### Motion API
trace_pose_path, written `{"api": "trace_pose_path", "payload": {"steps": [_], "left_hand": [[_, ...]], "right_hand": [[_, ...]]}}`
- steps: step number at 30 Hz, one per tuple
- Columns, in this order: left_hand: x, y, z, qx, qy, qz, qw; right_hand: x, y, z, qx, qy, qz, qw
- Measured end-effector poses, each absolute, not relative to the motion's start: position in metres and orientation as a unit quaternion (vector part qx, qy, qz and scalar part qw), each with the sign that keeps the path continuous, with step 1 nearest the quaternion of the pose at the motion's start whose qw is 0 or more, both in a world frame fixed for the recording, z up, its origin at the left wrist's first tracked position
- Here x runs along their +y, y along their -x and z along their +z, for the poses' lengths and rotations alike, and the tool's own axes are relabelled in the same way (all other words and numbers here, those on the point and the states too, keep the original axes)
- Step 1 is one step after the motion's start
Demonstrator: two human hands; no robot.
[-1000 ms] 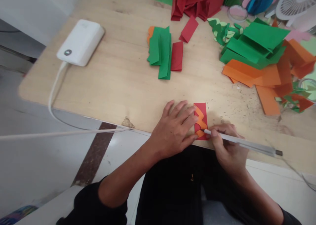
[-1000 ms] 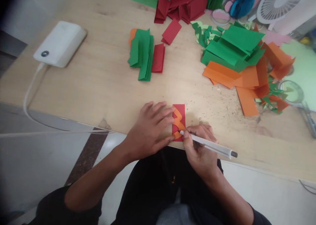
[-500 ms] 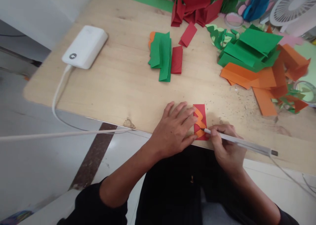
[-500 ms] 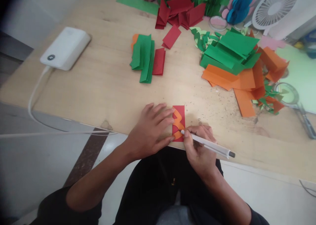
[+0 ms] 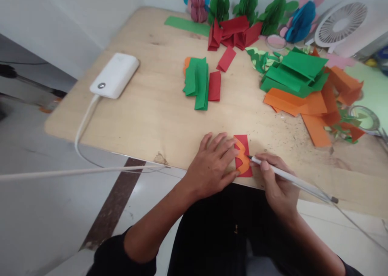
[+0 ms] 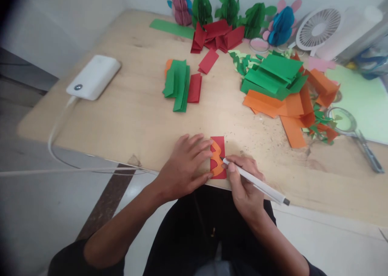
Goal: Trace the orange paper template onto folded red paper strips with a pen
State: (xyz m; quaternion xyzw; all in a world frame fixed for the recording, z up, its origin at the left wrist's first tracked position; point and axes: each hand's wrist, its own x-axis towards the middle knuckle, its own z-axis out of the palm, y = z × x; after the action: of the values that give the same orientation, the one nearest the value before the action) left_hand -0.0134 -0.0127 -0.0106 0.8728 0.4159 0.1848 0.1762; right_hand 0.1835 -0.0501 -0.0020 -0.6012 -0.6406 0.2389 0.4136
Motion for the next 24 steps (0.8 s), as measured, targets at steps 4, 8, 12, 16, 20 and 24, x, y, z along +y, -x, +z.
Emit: {"api": "trace_pose_path", "payload": {"steps": [4, 8, 12, 16, 20, 24], "left_hand": [[-0.013, 0.013, -0.008, 0.416, -0.872, 0.185, 0.177], [-0.014, 0.013, -0.008, 0.418, -0.872, 0.185, 0.174], [-0.014, 0.013, -0.008, 0.416, -0.872, 0.186, 0.179], [-0.013, 0.015, -0.003, 0.418, -0.870, 0.176, 0.195], [-0.009, 0.021, 0.003, 0.414, -0.874, 0.168, 0.191], [-0.002, 0.030, 0.006, 0.414, -0.875, 0.177, 0.177]], "right_hand": [[-0.043, -0.182, 0.004, -0.711, 0.569, 0.185, 0.369], [-0.038, -0.179, 0.004, -0.770, 0.528, 0.137, 0.331], [-0.038, -0.178, -0.002, -0.798, 0.509, 0.088, 0.312], [-0.039, -0.177, -0.004, -0.809, 0.500, 0.070, 0.301], [-0.038, -0.176, -0.003, -0.803, 0.506, 0.073, 0.307], [-0.038, -0.176, -0.003, -0.798, 0.513, 0.076, 0.307]]}}
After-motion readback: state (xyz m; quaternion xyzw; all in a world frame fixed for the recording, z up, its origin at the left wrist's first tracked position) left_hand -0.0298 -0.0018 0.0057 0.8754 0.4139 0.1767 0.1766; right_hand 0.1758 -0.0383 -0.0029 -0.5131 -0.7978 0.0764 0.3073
